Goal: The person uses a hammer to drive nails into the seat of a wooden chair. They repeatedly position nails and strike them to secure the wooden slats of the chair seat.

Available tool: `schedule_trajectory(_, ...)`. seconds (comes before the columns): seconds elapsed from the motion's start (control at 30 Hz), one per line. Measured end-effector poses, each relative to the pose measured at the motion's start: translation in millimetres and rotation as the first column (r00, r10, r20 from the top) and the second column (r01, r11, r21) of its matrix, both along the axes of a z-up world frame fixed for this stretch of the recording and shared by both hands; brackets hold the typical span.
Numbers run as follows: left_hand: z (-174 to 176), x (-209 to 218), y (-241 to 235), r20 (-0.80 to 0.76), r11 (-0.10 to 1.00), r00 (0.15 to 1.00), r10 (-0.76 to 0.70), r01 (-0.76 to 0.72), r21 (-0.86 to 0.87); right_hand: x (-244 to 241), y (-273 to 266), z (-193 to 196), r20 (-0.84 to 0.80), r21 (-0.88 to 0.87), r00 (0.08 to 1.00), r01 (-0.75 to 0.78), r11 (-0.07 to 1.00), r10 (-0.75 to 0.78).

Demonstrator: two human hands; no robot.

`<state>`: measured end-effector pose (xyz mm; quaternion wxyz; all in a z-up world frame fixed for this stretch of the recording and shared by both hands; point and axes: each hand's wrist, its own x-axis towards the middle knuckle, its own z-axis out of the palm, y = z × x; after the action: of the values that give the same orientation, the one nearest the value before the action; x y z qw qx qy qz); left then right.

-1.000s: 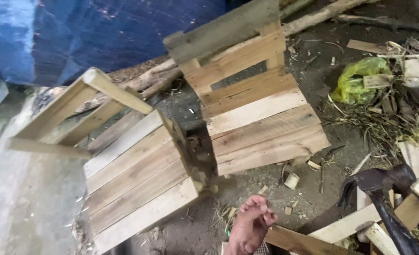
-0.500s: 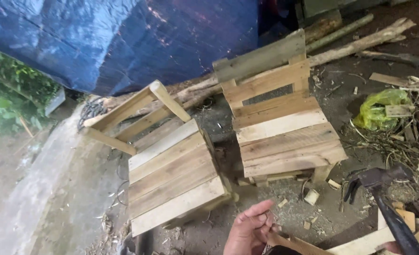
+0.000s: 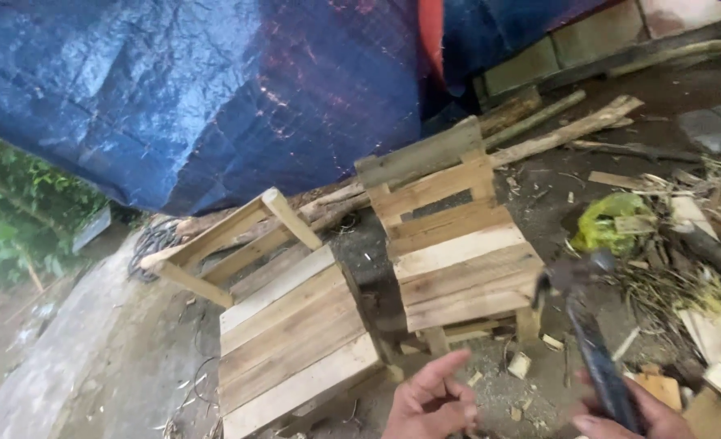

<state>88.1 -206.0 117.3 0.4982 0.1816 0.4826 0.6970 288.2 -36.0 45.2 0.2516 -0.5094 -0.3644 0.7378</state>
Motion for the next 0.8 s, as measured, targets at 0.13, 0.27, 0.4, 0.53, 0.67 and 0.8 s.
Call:
schedule_trajectory(0.13, 13, 34, 14, -0.482, 0.978, 0.876, -0.021, -0.083, -0.193, -15, -29, 60, 0.008, 0.024, 1.000, 0.004, 1.000, -0.004)
schedule_trajectory(0.27, 31, 51, 19, -0.551, 0.938, 0.824, -0.135, -0.073, -0.339, -10, -28, 19, -0.109, 0.030, 0.989, -0.101, 0.994, 0.104)
schedule_trajectory(0.4, 27, 55, 20, -0.741, 0.966, 0.651, -0.167, -0.045, -0.256, -16, -27, 2, -0.012, 0.060, 0.987, -0.160, 0.985, 0.161)
schedule_trajectory(0.53, 37, 59, 21, -0.841, 0.989, 0.523, -0.137, 0.018, -0.149, -20, -29, 18, -0.019, -0.031, 0.989, -0.148, 0.989, 0.147)
schedule_trajectory(0.67, 21, 59, 20, -0.808, 0.975, 0.548, -0.216, 0.085, -0.204, -19, -27, 5, -0.033, -0.084, 0.990, -0.136, 0.987, 0.134)
schedule_trajectory(0.8, 1, 63, 16, -0.893, 0.991, 0.444, 0.074, -0.130, 0.018, -13, -28, -16, -0.191, 0.055, 0.966, -0.165, 0.985, 0.172)
